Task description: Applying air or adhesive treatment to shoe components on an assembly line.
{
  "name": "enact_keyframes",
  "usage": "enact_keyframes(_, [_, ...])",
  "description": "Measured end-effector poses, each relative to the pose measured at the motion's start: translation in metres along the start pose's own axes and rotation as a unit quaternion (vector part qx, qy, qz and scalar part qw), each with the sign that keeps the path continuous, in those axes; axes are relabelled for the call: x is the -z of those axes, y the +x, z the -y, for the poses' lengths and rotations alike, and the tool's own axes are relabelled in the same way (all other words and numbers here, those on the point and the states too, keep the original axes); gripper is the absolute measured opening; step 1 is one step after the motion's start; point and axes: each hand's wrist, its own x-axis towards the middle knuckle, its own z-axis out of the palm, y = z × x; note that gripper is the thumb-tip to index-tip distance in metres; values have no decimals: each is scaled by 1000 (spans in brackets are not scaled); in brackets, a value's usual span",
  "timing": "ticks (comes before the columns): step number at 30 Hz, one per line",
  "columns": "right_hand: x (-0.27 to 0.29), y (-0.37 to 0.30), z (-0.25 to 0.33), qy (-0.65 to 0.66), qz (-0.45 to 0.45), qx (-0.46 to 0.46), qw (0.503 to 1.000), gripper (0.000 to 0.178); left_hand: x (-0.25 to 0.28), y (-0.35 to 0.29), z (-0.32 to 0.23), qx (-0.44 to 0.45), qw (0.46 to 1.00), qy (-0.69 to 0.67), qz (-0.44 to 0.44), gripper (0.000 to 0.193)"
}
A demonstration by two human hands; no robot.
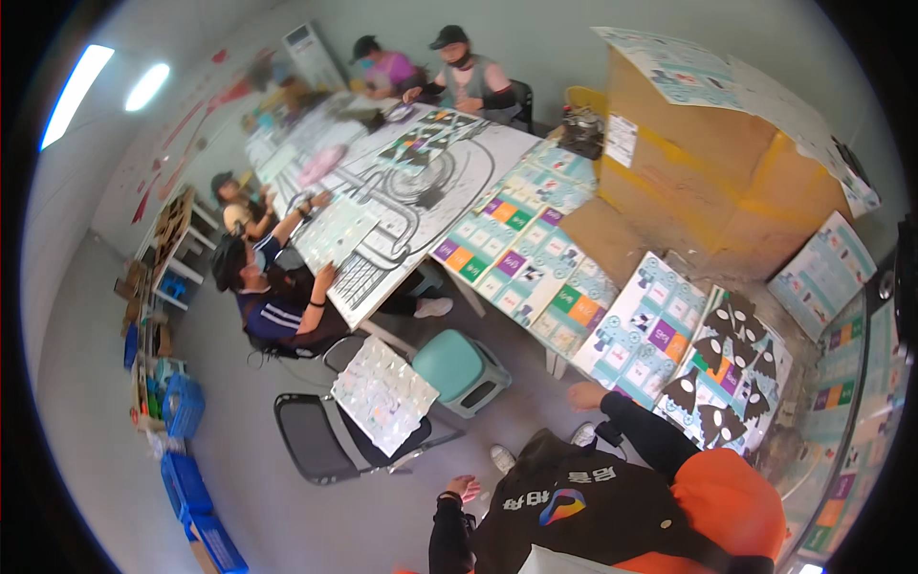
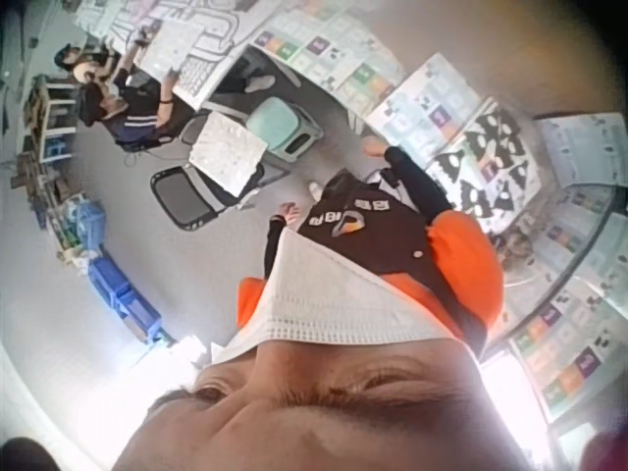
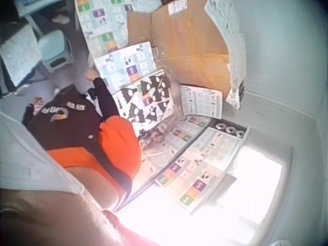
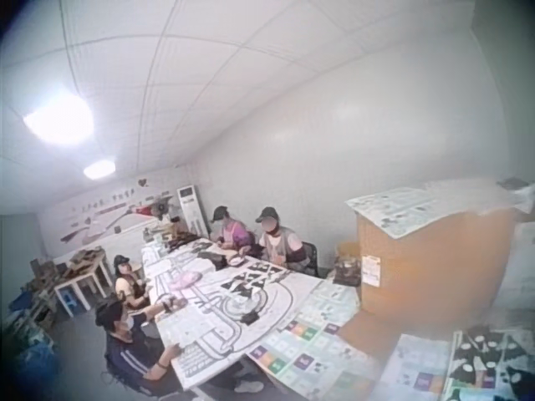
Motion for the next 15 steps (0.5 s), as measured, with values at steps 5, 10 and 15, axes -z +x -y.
enact_keyframes(5, [10,-31,-4,51,-9,-9,999,26,-44,14,-32,-19,998,55,15,37])
enact_keyframes(10, [-14,-51,1,167,-74,-8,983,25,-35,46,-106,-279,922,268,24,39])
enact_keyframes(15, [-58,-78,8,201,-104,-79,971,24,-21,32,-151,-344,897,272,47,42])
